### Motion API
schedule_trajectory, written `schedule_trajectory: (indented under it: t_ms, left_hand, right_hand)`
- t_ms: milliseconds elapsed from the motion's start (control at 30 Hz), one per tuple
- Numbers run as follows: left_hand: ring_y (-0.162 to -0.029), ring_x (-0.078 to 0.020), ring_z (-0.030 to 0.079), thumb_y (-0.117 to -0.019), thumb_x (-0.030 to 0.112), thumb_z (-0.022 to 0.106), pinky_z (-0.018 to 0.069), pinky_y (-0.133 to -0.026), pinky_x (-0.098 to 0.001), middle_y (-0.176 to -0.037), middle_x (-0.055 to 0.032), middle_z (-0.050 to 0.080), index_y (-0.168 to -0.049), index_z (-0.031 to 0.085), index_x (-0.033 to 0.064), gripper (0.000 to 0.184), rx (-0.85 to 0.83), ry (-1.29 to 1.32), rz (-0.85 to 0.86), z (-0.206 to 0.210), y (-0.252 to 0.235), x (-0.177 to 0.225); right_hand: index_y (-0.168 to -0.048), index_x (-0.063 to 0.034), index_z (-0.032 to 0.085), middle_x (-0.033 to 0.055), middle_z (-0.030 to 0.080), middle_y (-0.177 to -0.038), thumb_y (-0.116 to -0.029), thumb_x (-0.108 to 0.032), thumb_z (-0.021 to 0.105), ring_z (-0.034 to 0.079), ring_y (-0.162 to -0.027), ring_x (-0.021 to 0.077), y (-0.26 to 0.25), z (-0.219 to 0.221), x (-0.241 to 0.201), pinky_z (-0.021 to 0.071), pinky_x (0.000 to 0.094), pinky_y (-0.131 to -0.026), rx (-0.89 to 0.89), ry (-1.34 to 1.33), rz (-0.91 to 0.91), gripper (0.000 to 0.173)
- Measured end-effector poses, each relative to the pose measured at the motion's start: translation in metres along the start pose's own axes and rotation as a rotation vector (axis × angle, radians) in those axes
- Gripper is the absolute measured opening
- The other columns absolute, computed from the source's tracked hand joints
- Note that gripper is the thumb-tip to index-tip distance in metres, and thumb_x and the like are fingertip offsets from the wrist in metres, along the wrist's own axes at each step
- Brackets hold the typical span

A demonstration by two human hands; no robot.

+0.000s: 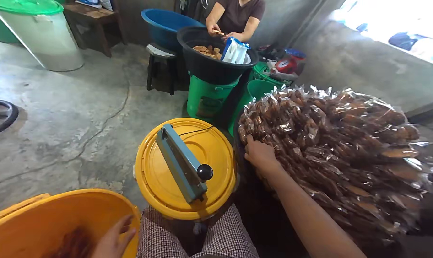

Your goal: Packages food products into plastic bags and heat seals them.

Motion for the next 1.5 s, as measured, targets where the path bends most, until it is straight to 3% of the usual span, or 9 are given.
schedule_trajectory:
  t_ms: [167,300,433,533,667,833,1000,1100,1500]
  left_hand:
    - [-0.11,-0.0257,0.067,-0.1053,0.016,0.05,0.0543,-0.098,-0.0425,-0.125,-0.0181,0.066,-0.139,0.055,-0.0025,0.039,-0.343,0.358,0.364,0.072,-0.004,0.106]
    - [-0.118,-0.021,0.067,-0.1065,0.057,0.025,0.0532,-0.101,-0.0397,-0.133,-0.0096,0.066,-0.159,0.021,0.0062,0.073,-0.806,0.985,0.361,0.14,-0.008,0.171]
    - [-0.098,-0.0149,0.071,-0.1074,0.047,0.035,0.0604,-0.085,-0.034,-0.11,-0.0012,0.072,-0.14,0.046,0.0185,0.044,-0.637,1.557,0.145,0.156,-0.017,0.166]
    - [-0.097,-0.0082,0.067,-0.0901,0.042,0.067,0.0584,-0.083,-0.0279,-0.117,-0.0026,0.062,-0.151,0.028,0.0097,0.079,-0.357,1.232,0.17,0.15,-0.024,0.131]
    - [-0.105,-0.0156,0.064,-0.0859,0.021,0.074,0.0558,-0.089,-0.0336,-0.127,-0.0138,0.058,-0.145,0.041,0.0053,0.069,-0.187,0.787,0.208,0.134,-0.031,0.103]
    - [-0.12,-0.0363,0.057,-0.0921,0.012,0.071,0.0518,-0.097,-0.0473,-0.14,-0.0289,0.048,-0.149,0.039,0.0021,0.066,0.159,0.692,0.141,0.106,-0.072,0.091]
    - [-0.128,-0.0403,0.052,-0.0993,0.018,0.064,0.0485,-0.103,-0.0502,-0.148,-0.0321,0.039,-0.159,0.026,0.0061,0.072,0.19,0.659,0.181,0.072,-0.108,0.103]
    - [-0.128,-0.0386,0.052,-0.1012,0.019,0.061,0.0476,-0.104,-0.0477,-0.147,-0.0307,0.041,-0.161,0.025,0.0076,0.07,0.162,0.579,0.205,0.059,-0.115,0.11]
    - [-0.088,-0.0127,0.064,-0.1088,0.025,0.045,0.0553,-0.077,-0.0304,-0.115,-0.0161,0.061,-0.156,0.023,0.003,0.057,0.269,0.94,0.07,0.068,-0.121,0.094]
  right_hand:
    - [-0.148,-0.0025,0.046,0.0281,0.066,-0.12,-0.095,-0.015,0.068,0.067,-0.108,0.0468,0.053,-0.02,0.022,0.052,0.0616,-0.091,0.444,-0.267,-0.165,0.058]
    - [-0.118,0.0046,0.058,0.0193,0.071,-0.104,-0.0806,-0.014,0.082,0.072,-0.094,0.0254,0.103,0.051,0.006,0.0606,0.0384,-0.085,1.014,-0.676,-0.688,0.048]
    - [-0.116,-0.0075,0.065,0.0142,0.069,-0.119,-0.086,-0.032,0.075,0.062,-0.121,0.031,0.131,0.126,-0.027,0.0493,0.0456,-0.105,0.825,-0.7,-0.889,0.04]
    - [-0.121,0.0083,0.068,0.0237,0.057,-0.141,-0.0888,-0.034,0.072,0.054,-0.133,0.0298,0.14,0.143,-0.035,0.0442,0.0444,-0.11,0.146,-1.068,-0.707,0.053]
    - [-0.108,0.0034,0.057,0.0048,0.059,-0.085,-0.1037,-0.007,0.053,0.059,-0.069,0.0089,0.098,0.162,-0.061,0.0534,0.0273,-0.066,-0.413,-1.388,-0.203,0.012]
    - [-0.12,0.0119,0.057,0.0139,0.062,-0.097,-0.1061,-0.007,0.047,0.059,-0.079,0.0133,0.038,0.108,-0.091,0.0531,0.0312,-0.075,-0.145,-1.283,-0.338,0.025]
    - [-0.156,-0.0046,0.039,0.0267,0.039,-0.156,-0.1067,-0.021,0.053,0.045,-0.14,0.0392,0.05,0.045,-0.13,0.0407,0.0513,-0.113,-0.214,-0.574,-0.784,0.054]
    - [-0.166,-0.018,0.014,0.027,0.036,-0.158,-0.1019,-0.026,0.061,0.05,-0.135,0.0452,0.05,0.072,-0.145,0.0456,0.0582,-0.106,-0.227,-0.292,-0.695,0.08]
    - [-0.152,-0.008,0.05,0.024,0.058,-0.142,-0.099,-0.024,0.056,0.062,-0.124,0.0378,0.047,0.1,-0.133,0.0529,0.0522,-0.098,0.161,-0.576,-0.739,0.056]
Point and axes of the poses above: each hand's wrist, its own y-axis away from the middle knuckle, its own z-axis out of the palm, x = y × z, the point moved 4 cm from there along -y, towards the middle knuckle
